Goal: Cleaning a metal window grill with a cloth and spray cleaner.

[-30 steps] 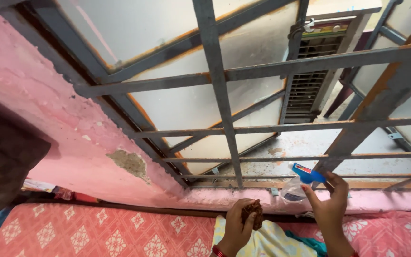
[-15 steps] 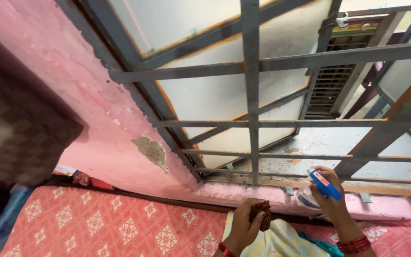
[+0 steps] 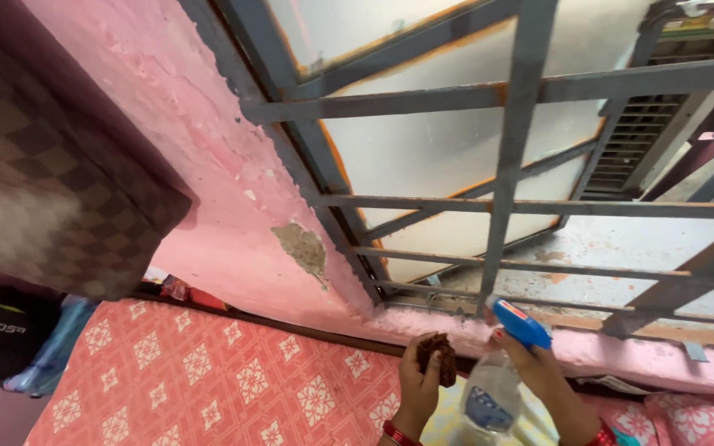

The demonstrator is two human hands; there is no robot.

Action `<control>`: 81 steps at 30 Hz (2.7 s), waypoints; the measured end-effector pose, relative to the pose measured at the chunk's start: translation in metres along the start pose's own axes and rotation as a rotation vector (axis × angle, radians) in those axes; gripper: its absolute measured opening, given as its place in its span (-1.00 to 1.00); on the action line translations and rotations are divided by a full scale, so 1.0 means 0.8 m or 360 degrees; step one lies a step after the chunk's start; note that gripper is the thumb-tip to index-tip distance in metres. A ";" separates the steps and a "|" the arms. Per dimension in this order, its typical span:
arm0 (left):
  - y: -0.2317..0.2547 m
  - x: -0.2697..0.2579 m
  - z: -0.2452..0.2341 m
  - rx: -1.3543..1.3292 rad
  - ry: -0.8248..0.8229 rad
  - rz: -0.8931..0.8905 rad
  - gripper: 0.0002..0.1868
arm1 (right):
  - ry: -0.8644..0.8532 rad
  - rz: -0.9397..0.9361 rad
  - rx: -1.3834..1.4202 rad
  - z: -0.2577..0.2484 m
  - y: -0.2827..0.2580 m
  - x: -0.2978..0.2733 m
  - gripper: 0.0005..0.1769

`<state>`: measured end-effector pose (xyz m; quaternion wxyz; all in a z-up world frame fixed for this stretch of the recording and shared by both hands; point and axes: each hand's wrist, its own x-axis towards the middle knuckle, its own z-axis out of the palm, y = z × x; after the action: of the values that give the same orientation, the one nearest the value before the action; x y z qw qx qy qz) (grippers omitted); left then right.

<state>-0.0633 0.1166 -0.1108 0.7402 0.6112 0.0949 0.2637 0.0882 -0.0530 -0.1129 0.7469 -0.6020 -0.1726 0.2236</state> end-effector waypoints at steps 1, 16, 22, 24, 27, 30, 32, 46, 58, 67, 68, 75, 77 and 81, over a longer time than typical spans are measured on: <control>-0.003 0.004 -0.009 -0.0077 0.0099 -0.0060 -0.67 | -0.0030 0.0053 0.0077 0.018 -0.001 0.010 -0.55; -0.046 0.081 -0.064 -0.0136 0.0260 -0.0170 -0.64 | 0.0466 -0.0143 -0.0108 0.077 0.085 0.082 -0.71; -0.055 0.086 -0.075 -0.0054 0.0260 -0.0132 -0.65 | 0.0463 -0.0163 0.0301 0.118 0.049 0.092 -0.73; -0.058 0.083 -0.078 -0.0086 0.0268 -0.0153 -0.65 | 0.0480 -0.0147 0.0320 0.125 0.041 0.088 -0.74; -0.065 0.082 -0.078 -0.0156 0.0264 -0.0166 -0.65 | 0.0566 0.0007 0.0178 0.112 0.048 0.072 -0.75; -0.059 0.083 -0.074 -0.0203 0.0238 -0.0185 -0.64 | 0.0649 0.0105 0.0042 0.089 0.033 0.055 -0.77; -0.057 0.087 -0.069 -0.0224 0.0208 -0.0220 -0.64 | 0.0687 0.0059 0.0057 0.069 0.010 0.044 -0.78; 0.030 0.180 0.032 0.0561 -0.0092 0.0227 -0.72 | 0.0427 0.0336 0.0531 -0.109 -0.008 0.153 -0.71; 0.033 0.304 0.092 0.1471 -0.0410 0.0676 -0.66 | 0.0134 0.0169 0.0782 -0.128 -0.049 0.236 -0.73; 0.081 0.340 0.137 0.1756 -0.0035 0.1535 -0.68 | 0.0366 0.0198 0.0572 -0.144 -0.038 0.237 -0.61; 0.078 0.344 0.140 0.1758 -0.0037 0.1533 -0.68 | 0.0365 0.0201 0.0574 -0.143 -0.044 0.233 -0.61; 0.048 0.360 0.149 0.1998 0.0104 0.1397 -0.57 | 0.0353 0.0138 0.0649 -0.151 -0.064 0.216 -0.62; 0.051 0.363 0.157 0.2064 0.0102 0.1320 -0.57 | 0.0363 0.0112 0.0617 -0.155 -0.065 0.215 -0.63; 0.059 0.365 0.174 0.2079 0.0177 0.1301 -0.65 | 0.0383 0.0165 0.0455 -0.171 -0.048 0.218 -0.63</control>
<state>0.2344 0.1511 0.0197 0.0672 0.8963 0.0351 0.4370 0.3122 -0.0778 -0.1070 0.8275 -0.5202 -0.0173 0.2106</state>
